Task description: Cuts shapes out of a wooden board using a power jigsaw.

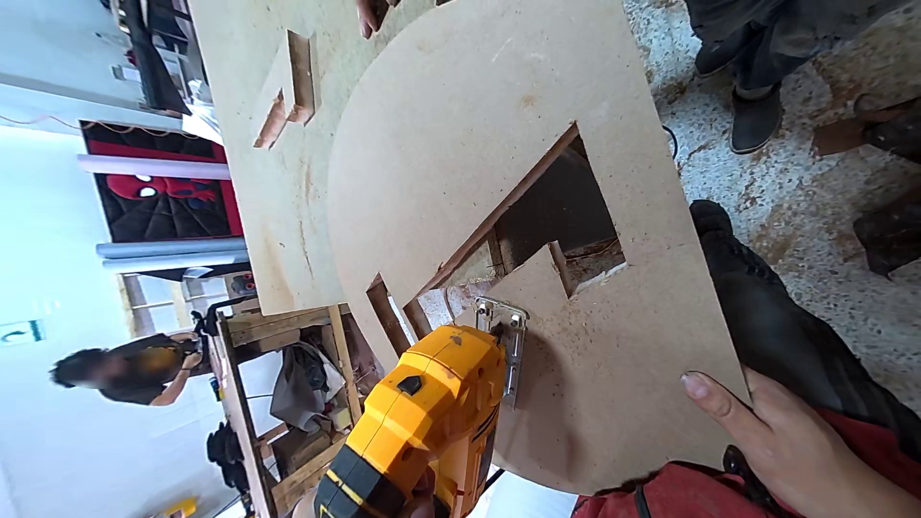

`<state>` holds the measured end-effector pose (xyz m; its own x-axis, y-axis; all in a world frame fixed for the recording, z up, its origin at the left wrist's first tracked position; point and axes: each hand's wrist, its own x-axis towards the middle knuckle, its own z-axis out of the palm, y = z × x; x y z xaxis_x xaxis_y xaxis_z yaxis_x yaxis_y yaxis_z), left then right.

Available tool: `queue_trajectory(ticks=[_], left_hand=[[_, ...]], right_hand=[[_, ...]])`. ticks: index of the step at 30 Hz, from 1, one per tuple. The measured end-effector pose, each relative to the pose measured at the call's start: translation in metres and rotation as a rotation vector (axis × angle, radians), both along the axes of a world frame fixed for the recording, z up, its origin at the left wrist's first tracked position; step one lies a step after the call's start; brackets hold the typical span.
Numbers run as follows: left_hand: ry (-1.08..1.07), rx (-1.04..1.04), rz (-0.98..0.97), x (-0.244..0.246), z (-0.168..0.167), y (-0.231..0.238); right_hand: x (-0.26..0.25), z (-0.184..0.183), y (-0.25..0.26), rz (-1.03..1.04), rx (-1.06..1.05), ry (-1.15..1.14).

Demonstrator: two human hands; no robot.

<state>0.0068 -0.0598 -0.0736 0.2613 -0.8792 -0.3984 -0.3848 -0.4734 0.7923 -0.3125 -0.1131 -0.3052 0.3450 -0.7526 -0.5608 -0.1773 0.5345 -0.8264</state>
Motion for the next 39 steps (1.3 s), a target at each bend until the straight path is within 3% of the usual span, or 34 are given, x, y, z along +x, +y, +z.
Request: queue_trajectory(ticks=[4, 27, 39], left_hand=[[0.011, 0.062, 0.037, 0.001, 0.014, 0.001], [0.000, -0.011, -0.007, -0.006, -0.004, -0.012], [0.014, 0.037, -0.011, -0.014, 0.005, -0.020]], right_hand=[[0.000, 0.001, -0.001, 0.007, -0.004, 0.008], [0.001, 0.000, -0.001, 0.004, -0.042, 0.022], [0.001, 0.001, -0.002, 0.016, -0.027, 0.040]])
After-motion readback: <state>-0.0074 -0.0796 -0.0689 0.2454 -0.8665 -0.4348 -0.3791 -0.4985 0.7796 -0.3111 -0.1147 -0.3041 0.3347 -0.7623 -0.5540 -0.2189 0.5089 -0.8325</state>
